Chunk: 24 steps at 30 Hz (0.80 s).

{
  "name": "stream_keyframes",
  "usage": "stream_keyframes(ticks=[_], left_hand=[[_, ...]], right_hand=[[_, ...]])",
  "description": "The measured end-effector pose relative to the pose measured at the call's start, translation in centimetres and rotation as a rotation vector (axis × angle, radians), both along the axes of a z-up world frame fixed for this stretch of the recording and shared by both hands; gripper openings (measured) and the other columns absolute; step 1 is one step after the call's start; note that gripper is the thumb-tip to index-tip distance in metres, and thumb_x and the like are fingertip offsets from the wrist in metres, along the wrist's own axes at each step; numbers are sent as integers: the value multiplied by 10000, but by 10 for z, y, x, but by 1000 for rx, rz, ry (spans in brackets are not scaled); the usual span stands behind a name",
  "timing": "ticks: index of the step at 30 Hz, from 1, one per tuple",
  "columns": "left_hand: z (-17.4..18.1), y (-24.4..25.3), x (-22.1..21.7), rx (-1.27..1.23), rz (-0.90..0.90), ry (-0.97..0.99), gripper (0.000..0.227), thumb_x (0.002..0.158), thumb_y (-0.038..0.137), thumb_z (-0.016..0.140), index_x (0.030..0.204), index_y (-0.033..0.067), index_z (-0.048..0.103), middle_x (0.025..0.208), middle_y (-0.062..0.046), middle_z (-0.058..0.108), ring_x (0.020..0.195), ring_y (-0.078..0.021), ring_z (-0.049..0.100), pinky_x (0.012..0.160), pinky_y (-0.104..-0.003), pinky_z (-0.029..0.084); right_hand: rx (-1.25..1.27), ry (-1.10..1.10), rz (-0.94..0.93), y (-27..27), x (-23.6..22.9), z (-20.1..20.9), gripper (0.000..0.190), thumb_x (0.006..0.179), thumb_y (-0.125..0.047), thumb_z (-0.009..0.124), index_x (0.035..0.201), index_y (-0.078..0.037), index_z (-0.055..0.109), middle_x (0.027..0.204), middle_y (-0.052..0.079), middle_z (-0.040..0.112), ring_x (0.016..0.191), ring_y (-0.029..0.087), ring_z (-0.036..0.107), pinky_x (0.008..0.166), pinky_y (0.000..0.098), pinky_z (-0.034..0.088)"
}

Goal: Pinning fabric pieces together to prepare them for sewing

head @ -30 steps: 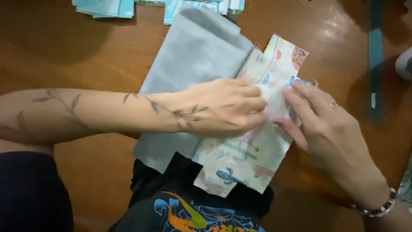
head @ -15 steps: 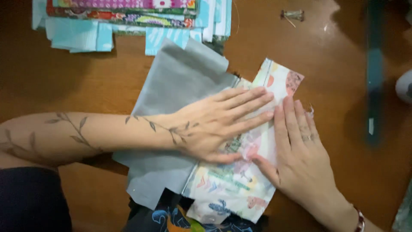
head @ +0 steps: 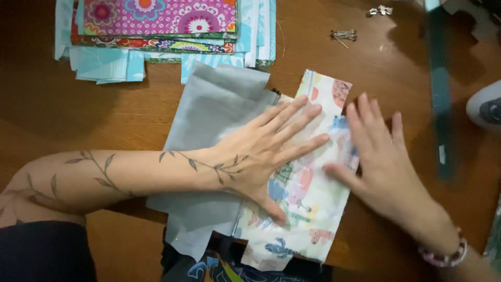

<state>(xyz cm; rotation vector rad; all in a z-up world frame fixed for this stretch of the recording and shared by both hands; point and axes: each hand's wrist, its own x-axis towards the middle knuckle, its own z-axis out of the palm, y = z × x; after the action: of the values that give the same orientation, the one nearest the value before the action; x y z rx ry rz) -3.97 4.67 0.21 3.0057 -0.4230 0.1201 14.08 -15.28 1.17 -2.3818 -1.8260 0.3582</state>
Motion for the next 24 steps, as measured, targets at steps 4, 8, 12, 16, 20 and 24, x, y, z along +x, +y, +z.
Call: stream_keyframes(ticks=[4, 8, 12, 16, 20, 24], left_hand=[[2, 6, 5, 33, 15, 43, 1512, 632, 1189, 395, 1629, 122, 3, 1655, -257, -31, 1533, -441, -21, 1253, -561, 58], [1, 19, 10, 28, 53, 84, 1507, 637, 1178, 378, 1612, 97, -13, 1648, -282, -17, 1527, -452, -24, 1253, -537, 7], [-5, 29, 11, -3, 76, 43, 1418, 696, 1131, 352, 1643, 119, 50, 1641, -293, -7, 1525, -466, -16, 1267, -553, 40], [-9, 32, 11, -27, 87, 36, 1365, 669, 1076, 212, 1650, 138, 68, 1650, -275, -5, 1523, -478, -24, 1258, -570, 2], [-13, 34, 13, -28, 76, -40, 1288, 819, 1043, 485, 1639, 113, 137, 1633, -292, 67, 1516, -486, 65, 1263, -569, 99], [-17, 35, 15, -51, 68, -88, 1117, 928, 942, 452, 1639, 123, 188, 1626, -291, 89, 1519, -484, 102, 1262, -586, 158]], right_hand=[[103, 187, -81, 27, 2, 32, 723, 972, -404, 491, 1519, 46, 341, 1613, 277, 265, 1497, 423, 214, 1149, 590, 232], [548, -1, 277, 26, -23, 43, 177, 1012, 1, 661, 1163, 85, 701, 1199, 249, 698, 1098, 392, 672, 983, 441, 525], [580, 91, 608, 21, -64, 41, 214, 979, -90, 565, 1101, 27, 696, 1079, 170, 722, 1013, 305, 723, 901, 416, 604], [468, 110, 719, -2, -89, 11, 310, 1035, -98, 505, 1307, 25, 586, 1381, 193, 591, 1290, 335, 597, 1098, 441, 512], [221, -16, 742, -19, -106, -6, 730, 1015, -571, 474, 1515, -45, 388, 1591, 118, 391, 1485, 243, 361, 1236, 458, 211], [155, -126, 729, -24, -112, -11, 885, 968, -688, 428, 1571, -63, 263, 1657, 97, 249, 1542, 225, 223, 1263, 442, 162]])
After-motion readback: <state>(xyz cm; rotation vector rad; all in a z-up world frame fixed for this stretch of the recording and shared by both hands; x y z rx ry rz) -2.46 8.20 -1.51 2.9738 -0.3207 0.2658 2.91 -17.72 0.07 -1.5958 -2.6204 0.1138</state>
